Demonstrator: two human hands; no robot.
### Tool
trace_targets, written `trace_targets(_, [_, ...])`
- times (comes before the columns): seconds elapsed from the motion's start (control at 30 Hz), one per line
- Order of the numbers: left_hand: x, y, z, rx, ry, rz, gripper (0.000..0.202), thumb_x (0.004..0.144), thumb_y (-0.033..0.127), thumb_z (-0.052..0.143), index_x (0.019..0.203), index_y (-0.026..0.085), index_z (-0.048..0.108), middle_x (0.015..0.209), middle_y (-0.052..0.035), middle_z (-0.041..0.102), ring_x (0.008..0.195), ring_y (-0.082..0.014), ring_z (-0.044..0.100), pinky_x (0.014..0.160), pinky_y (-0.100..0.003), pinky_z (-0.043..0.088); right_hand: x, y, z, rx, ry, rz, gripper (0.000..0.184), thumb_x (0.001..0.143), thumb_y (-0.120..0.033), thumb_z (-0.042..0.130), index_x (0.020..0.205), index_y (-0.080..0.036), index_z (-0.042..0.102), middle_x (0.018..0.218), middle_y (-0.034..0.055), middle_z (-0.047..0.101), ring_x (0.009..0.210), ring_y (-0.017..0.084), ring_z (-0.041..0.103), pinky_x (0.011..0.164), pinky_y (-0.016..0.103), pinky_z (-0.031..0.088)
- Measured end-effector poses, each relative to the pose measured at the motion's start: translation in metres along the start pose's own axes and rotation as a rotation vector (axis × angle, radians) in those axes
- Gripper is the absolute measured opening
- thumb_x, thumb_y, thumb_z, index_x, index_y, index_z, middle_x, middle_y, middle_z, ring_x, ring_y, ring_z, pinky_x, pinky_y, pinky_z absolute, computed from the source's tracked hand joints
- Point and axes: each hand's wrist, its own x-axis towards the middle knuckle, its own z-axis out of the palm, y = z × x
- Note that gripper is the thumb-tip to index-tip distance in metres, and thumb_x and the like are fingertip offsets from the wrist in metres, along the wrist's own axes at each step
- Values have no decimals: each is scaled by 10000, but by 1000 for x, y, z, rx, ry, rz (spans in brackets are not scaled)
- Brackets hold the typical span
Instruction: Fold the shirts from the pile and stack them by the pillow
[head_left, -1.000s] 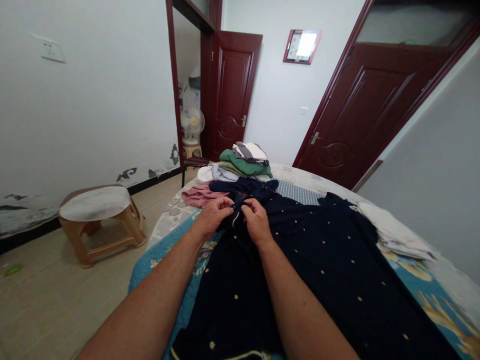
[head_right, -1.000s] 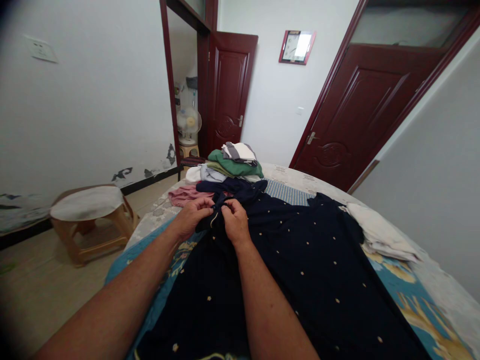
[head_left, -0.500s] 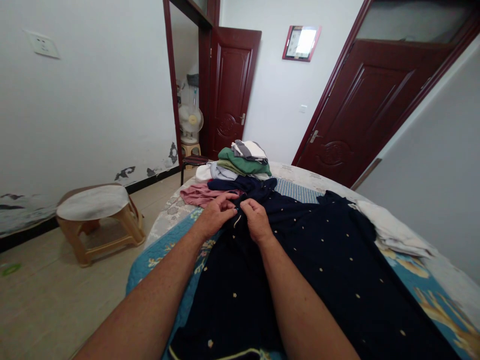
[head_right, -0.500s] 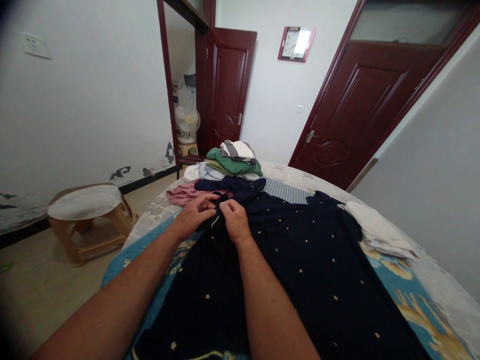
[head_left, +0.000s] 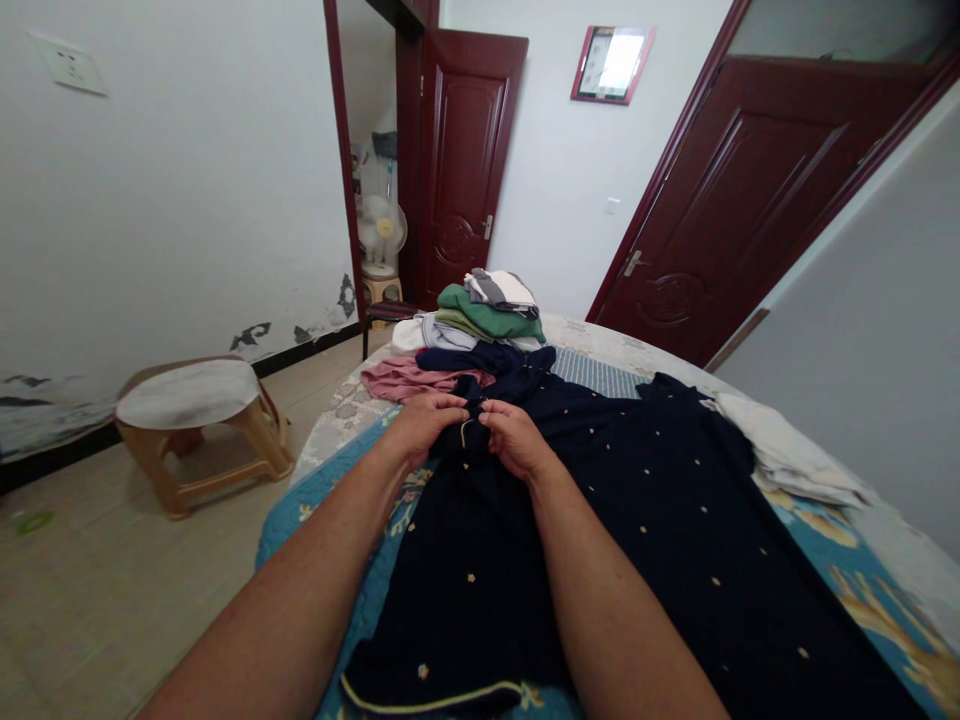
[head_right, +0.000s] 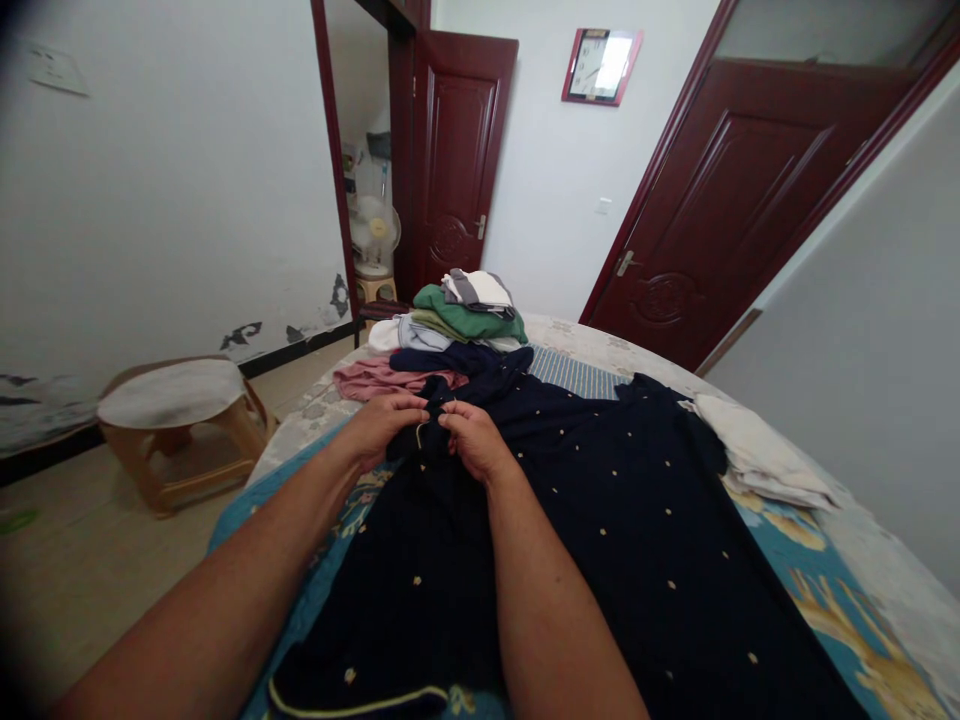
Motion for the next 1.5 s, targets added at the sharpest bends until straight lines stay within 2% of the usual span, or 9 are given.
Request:
trace_targets(0.1, [1, -1, 2, -46, -22, 1, 286, 688, 315, 754, 936, 171, 752, 833, -40, 768, 713, -184, 690, 667, -287, 520, -1, 0, 2, 5, 17, -5, 212, 719, -344, 708, 845, -212, 600, 618, -70, 545, 460, 86, 442, 445, 210, 346])
trace_targets(0.2, [3, -1, 4, 24, 51, 39, 303, 693, 301, 755, 966, 180, 706, 748, 1, 722, 620, -143, 632, 578, -244, 461, 0, -2, 6, -147, 119, -96, 193, 744, -365, 684, 825, -217, 591, 605, -75, 537, 476, 96, 444, 455, 220, 339])
trace_targets(0.33, [4, -2, 5, 180, 157, 118, 223, 685, 311, 776, 798, 184, 631, 597, 54, 598, 516, -95, 499, 491, -206, 328, 1, -7, 12, -428, 250, -290, 169, 782, -365, 656, 826, -206, 622, 657, -55, 575, 565, 113, 486, 540, 234, 382])
trace_targets(0.5, [3, -4, 6, 169, 107, 131, 169, 712, 314, 744, 790, 170, 700, 670, 14, 669, 576, -111, 565, 547, -217, 393, 2, -9, 15, -594, 314, -363, 153, 795, -341, 624, 849, -200, 648, 686, -36, 593, 609, 136, 517, 580, 251, 407])
trace_targets(0.7, [5, -6, 7, 181, 130, 94, 206, 687, 257, 733, 874, 172, 737, 730, -12, 725, 607, -133, 619, 573, -231, 435, 2, -5, 9, -502, 268, -346, 218, 790, -381, 672, 896, -191, 679, 761, -7, 659, 665, 153, 575, 619, 265, 452])
trace_targets(0.97, [5, -5, 5, 194, 153, 121, 285, 698, 297, 735, 953, 169, 745, 756, -15, 734, 614, -139, 626, 567, -238, 444, 1, -6, 6, -369, 225, -277, 260, 760, -389, 724, 916, -180, 718, 721, -18, 659, 553, 112, 513, 515, 239, 398])
trace_targets(1.13, [3, -2, 5, 298, 131, 204, 284, 750, 330, 719, 979, 170, 764, 816, -33, 767, 693, -170, 672, 622, -262, 481, 2, 0, -2, -278, 223, -217, 286, 746, -373, 732, 947, -171, 748, 644, -40, 620, 493, 95, 467, 471, 229, 364])
trace_targets(1.3, [4, -2, 6, 476, 135, 302, 253, 791, 319, 701, 986, 175, 774, 847, -39, 778, 742, -190, 701, 663, -279, 500, 5, 8, -8, -118, 198, -147, 322, 714, -372, 779, 964, -174, 731, 706, -28, 646, 525, 92, 504, 483, 220, 377])
trace_targets(1.5, [2, 0, 7, 526, 138, 314, 219, 824, 334, 682, 959, 187, 773, 837, -35, 779, 734, -194, 702, 678, -291, 504, 4, 6, -9, 20, 150, -87, 323, 682, -333, 774, 959, -171, 734, 698, -11, 661, 555, 107, 547, 493, 220, 386])
